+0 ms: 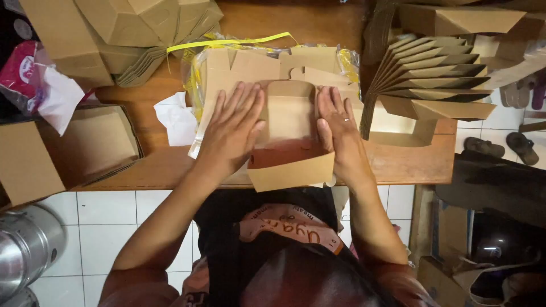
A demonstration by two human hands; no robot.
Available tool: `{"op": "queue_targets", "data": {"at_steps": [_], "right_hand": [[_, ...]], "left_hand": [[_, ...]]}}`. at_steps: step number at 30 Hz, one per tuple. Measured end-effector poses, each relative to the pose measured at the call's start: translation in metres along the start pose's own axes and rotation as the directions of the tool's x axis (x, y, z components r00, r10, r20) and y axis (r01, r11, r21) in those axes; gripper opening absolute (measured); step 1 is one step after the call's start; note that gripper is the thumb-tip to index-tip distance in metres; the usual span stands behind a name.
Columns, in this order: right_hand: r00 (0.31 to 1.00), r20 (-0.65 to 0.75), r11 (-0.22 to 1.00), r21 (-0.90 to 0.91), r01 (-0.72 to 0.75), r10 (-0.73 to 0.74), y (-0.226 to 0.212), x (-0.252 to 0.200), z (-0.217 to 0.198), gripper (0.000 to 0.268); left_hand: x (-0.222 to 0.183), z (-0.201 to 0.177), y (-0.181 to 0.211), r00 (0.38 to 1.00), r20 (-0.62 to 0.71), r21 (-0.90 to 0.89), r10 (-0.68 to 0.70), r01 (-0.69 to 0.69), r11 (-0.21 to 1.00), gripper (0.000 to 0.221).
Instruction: The person folds and assembles flat cardboard pieces into small boxes by hand. They fold the side flaps, tuck tabs into slots, and press the edges to form the box shape. The finished boxes are placed on the table.
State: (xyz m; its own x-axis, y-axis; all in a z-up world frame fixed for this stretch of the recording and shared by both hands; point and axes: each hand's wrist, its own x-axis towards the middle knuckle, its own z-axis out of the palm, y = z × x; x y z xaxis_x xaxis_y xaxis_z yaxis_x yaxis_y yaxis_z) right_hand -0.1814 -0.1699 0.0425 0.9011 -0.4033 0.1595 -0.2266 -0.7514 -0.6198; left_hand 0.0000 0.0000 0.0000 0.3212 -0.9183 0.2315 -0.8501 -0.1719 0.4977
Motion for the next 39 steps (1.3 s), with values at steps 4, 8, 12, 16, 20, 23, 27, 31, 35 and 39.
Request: {"op": "queue_targets", "data": {"at_steps": [4, 8, 12, 16, 20, 23, 27, 31, 35, 39], "right_hand": [[0.965, 0.251, 0.995, -0.09, -0.052, 0.073, 0.012, 0.004, -0.002, 0.054], [0.951, 0.289, 0.924, -0.383, 0.011, 0.109, 0.017, 0.002, 0.004, 0.055], [0.931, 0.331, 0.876, -0.481, 0.024, 0.156, 0.022, 0.003, 0.009, 0.058], [0.919, 0.306, 0.868, -0.491, -0.071, 0.248, 0.018, 0.003, 0.009, 0.061], [0.992, 0.052, 0.837, -0.533, 0.123, -0.113, 0.034, 0.001, 0.013, 0.048], [0.974, -0.052, 0.779, -0.61, 0.144, -0.22, 0.055, 0.001, 0.022, 0.04], [0.979, -0.032, 0.807, -0.571, 0.148, -0.202, 0.041, 0.014, 0.012, 0.038], [0.982, 0.012, 0.813, -0.56, 0.161, -0.187, 0.027, 0.03, -0.002, 0.036], [0.976, 0.063, 0.754, -0.626, 0.2, -0.207, 0.026, 0.046, -0.004, 0.038], [0.966, 0.067, 0.727, -0.646, 0.233, -0.25, 0.031, 0.052, 0.0, 0.038]], "left_hand": [[0.006, 0.007, -0.006, 0.992, 0.128, 0.053, 0.003, -0.01, 0.999, 0.054], [0.009, 0.0, -0.003, 0.982, 0.191, 0.112, 0.004, -0.026, 0.993, 0.054], [0.011, -0.005, -0.004, 0.989, 0.129, 0.144, 0.074, -0.093, 0.985, 0.055], [0.006, 0.015, -0.006, 0.992, -0.041, 0.223, 0.12, -0.108, 0.969, 0.052], [0.003, 0.016, -0.007, 0.989, -0.095, 0.225, 0.111, -0.087, 0.97, 0.052], [0.009, 0.007, -0.01, 0.987, -0.074, 0.207, 0.139, -0.122, 0.971, 0.051], [0.027, -0.005, -0.01, 0.984, -0.01, 0.232, 0.179, -0.172, 0.958, 0.053], [0.042, -0.011, -0.007, 0.984, 0.056, 0.269, 0.171, -0.18, 0.946, 0.053], [0.054, -0.013, -0.005, 0.986, 0.053, 0.257, 0.157, -0.166, 0.952, 0.053], [0.053, -0.01, -0.007, 0.989, 0.032, 0.236, 0.145, -0.148, 0.96, 0.053]]}}
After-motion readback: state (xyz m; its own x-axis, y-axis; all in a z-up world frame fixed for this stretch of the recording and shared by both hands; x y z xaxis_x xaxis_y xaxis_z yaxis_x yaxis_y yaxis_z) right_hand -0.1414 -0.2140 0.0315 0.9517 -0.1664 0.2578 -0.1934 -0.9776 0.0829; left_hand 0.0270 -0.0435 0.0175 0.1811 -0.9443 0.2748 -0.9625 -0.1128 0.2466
